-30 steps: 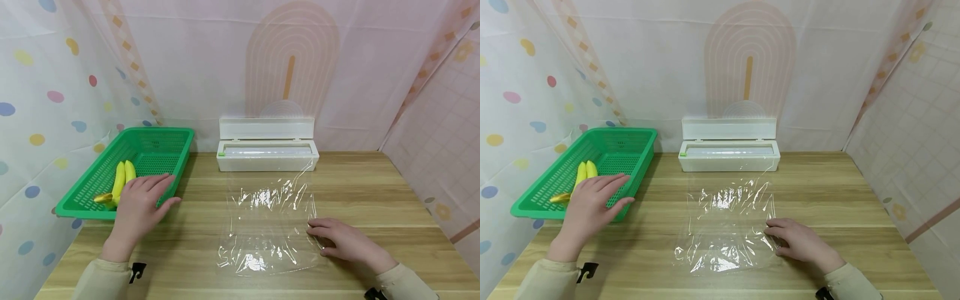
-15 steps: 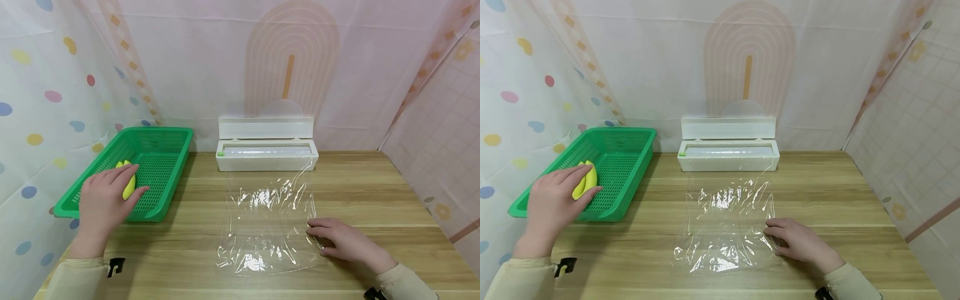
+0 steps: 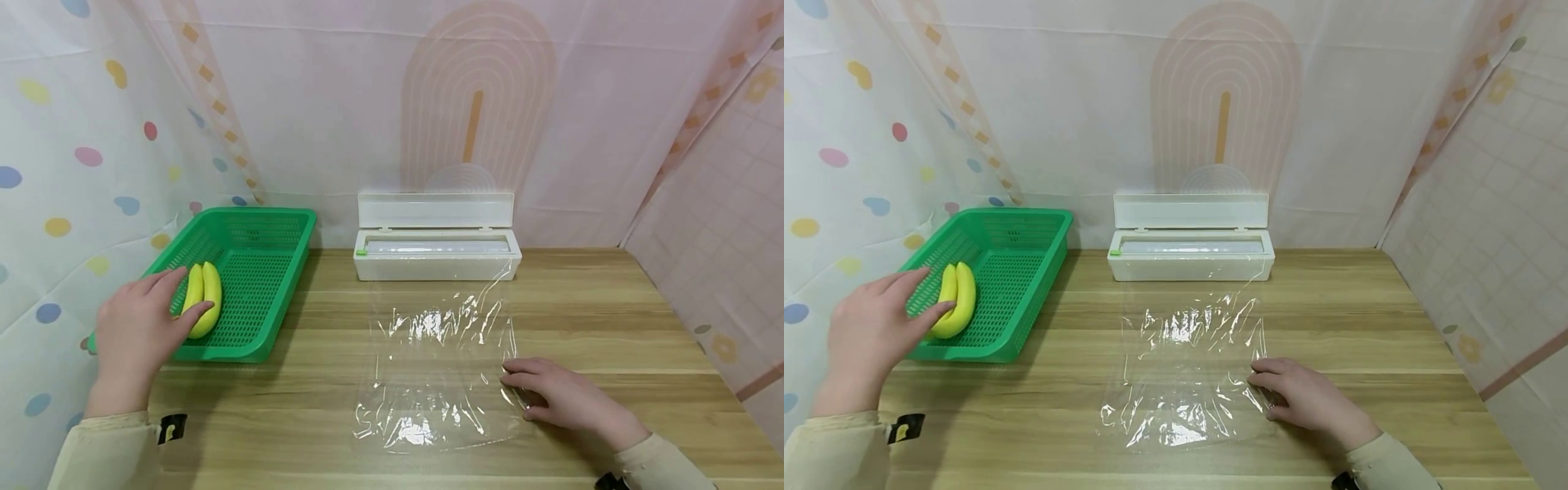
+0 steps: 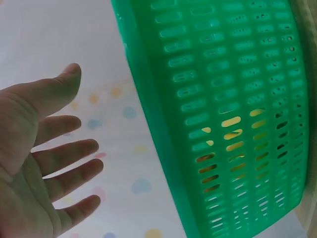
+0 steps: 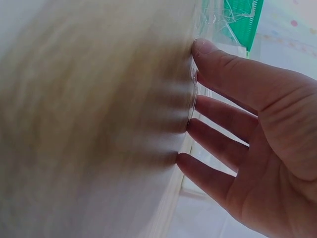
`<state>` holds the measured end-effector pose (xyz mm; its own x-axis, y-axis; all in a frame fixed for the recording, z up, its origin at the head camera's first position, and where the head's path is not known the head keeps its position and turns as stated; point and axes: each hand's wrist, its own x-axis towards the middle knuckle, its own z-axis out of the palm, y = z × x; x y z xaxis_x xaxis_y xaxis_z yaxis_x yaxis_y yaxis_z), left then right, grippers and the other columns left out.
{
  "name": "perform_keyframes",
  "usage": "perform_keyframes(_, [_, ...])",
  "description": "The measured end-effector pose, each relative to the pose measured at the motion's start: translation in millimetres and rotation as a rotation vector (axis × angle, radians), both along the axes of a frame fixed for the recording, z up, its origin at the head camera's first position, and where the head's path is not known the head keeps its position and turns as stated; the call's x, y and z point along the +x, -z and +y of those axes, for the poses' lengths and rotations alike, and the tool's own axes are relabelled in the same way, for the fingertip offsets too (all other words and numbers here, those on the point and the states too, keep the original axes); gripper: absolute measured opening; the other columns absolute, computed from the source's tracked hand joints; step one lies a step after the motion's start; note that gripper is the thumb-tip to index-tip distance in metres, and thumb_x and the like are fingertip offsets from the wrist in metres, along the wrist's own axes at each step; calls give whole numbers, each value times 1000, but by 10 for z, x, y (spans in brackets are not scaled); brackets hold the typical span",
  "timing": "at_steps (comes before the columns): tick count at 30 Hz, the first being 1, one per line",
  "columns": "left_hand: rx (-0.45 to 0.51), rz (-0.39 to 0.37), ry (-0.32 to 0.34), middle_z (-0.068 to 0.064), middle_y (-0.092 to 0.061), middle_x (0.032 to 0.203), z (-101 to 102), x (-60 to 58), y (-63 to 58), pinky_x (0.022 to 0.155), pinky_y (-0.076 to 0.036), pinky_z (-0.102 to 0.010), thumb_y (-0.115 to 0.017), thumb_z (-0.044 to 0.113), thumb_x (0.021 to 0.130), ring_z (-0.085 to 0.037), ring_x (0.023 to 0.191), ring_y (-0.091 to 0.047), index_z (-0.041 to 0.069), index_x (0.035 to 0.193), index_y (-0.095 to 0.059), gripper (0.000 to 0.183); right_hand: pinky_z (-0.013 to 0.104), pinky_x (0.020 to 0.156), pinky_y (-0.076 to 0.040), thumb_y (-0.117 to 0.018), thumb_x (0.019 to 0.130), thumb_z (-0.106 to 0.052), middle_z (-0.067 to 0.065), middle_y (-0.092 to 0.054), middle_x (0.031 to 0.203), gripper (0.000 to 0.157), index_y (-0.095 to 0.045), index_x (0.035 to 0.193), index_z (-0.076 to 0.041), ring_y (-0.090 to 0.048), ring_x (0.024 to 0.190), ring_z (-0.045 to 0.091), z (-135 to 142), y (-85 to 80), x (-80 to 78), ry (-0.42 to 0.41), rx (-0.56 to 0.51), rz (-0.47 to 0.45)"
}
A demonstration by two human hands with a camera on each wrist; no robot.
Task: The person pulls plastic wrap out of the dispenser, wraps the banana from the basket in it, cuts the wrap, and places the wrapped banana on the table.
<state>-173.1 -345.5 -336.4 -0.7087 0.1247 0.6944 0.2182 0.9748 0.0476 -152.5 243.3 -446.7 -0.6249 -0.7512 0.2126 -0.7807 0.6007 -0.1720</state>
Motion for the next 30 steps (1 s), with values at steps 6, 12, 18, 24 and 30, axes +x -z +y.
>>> perform_keyframes(6, [18, -131, -81, -34, -61, 113, -53, 8, 13, 69, -42, -69, -91, 20, 65, -57, 95, -55, -4, 121, -62, 67, 51, 92, -50, -86, 72, -19, 13, -60, 131, 55, -68, 123, -8, -57, 116, 35, -3, -2, 2, -5, -5, 11])
perform_keyframes(12, [49, -309, -135, -36, -56, 121, -175, -50, 59, 76, -43, -69, -86, 26, 74, -58, 104, -51, -6, 128, -56, 70, 51, 93, -50, -86, 72, -20, 13, -60, 131, 55, -68, 123, -8, -57, 116, 35, -1, -12, 11, 4, -5, 4])
perform_keyframes(18, [81, -443, -168, -39, -50, 126, -321, -93, 126, 79, -42, -70, -81, 35, 82, -59, 110, -47, -8, 130, -52, 71, 51, 94, -49, -85, 74, -21, 12, -59, 132, 55, -68, 124, -9, -57, 117, 35, -6, -19, 11, 20, 5, -18])
perform_keyframes(24, [95, -503, -205, -40, -49, 127, -387, -99, 184, 66, -45, -68, -78, 34, 84, -60, 107, -47, -8, 130, -51, 68, 52, 94, -49, -85, 74, -21, 12, -59, 132, 54, -68, 123, -9, -57, 117, 35, -12, -18, 12, 19, 3, -21])
perform_keyframes(30, [102, -545, -229, -39, -49, 127, -451, -138, 228, 59, -47, -64, -77, 32, 84, -60, 107, -48, -7, 130, -53, 65, 52, 94, -49, -85, 73, -21, 13, -60, 131, 53, -68, 122, -9, -57, 117, 35, -10, -13, 8, 10, -4, -5])
